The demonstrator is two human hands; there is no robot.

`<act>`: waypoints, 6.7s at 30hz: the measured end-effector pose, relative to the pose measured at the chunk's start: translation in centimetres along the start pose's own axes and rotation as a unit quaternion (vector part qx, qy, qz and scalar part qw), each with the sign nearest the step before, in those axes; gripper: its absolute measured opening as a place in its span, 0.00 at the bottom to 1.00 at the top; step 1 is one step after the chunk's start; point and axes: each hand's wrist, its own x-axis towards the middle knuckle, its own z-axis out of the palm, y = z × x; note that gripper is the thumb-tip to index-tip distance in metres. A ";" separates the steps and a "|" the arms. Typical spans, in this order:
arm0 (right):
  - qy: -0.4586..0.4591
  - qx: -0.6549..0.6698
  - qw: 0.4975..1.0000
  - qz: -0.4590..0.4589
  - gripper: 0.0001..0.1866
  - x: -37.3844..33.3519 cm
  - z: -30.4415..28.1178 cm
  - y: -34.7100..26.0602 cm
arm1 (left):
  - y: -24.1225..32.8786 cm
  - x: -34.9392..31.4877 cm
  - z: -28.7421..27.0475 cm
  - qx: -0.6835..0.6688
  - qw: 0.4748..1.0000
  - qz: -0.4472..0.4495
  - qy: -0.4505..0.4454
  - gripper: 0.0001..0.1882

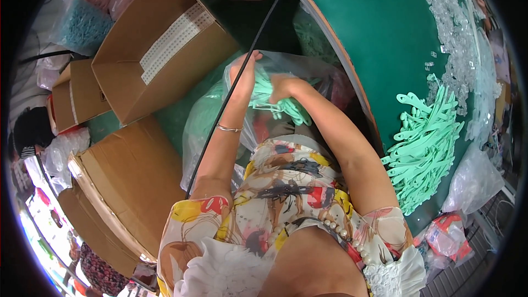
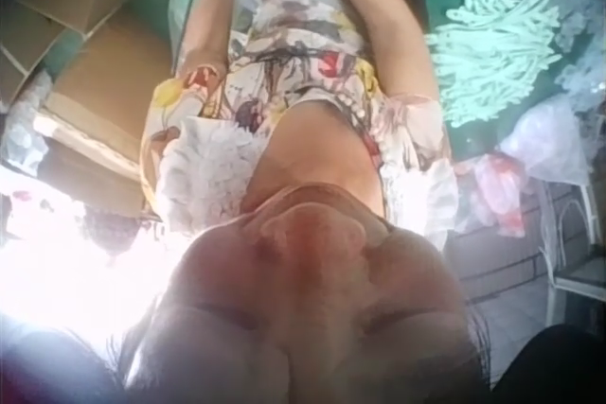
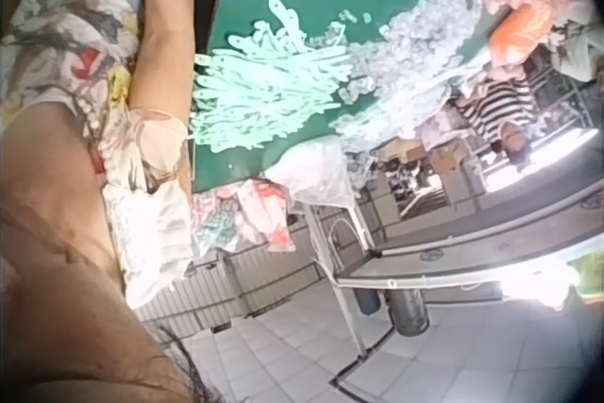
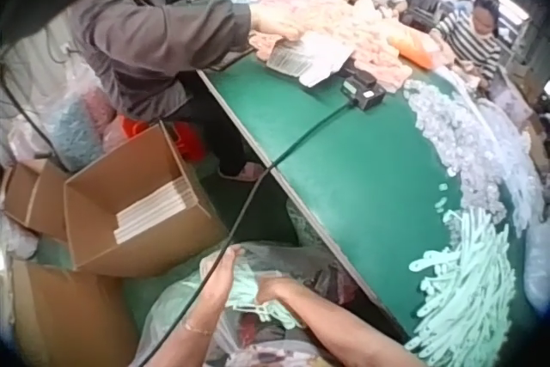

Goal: Sorting and processing plastic straps and fasteners at a factory production workbench.

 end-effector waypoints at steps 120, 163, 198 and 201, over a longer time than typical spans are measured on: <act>0.588 0.647 0.482 0.052 0.23 -43.2 12.0 14.6 | 21.7 -17.9 28.9 0.159 0.743 -0.096 -0.643 0.26; 0.650 0.645 0.349 -0.201 0.17 -49.6 0.4 9.6 | 34.2 -17.4 32.0 -0.118 0.643 -0.025 -0.756 0.15; 0.520 0.609 0.522 -0.292 0.21 -25.7 -11.6 8.3 | 24.8 1.7 18.4 -0.069 0.874 -0.078 -0.476 0.20; 0.484 0.675 0.480 -0.282 0.20 -27.2 -9.5 9.2 | 24.0 0.4 20.4 -0.049 0.869 -0.068 -0.487 0.19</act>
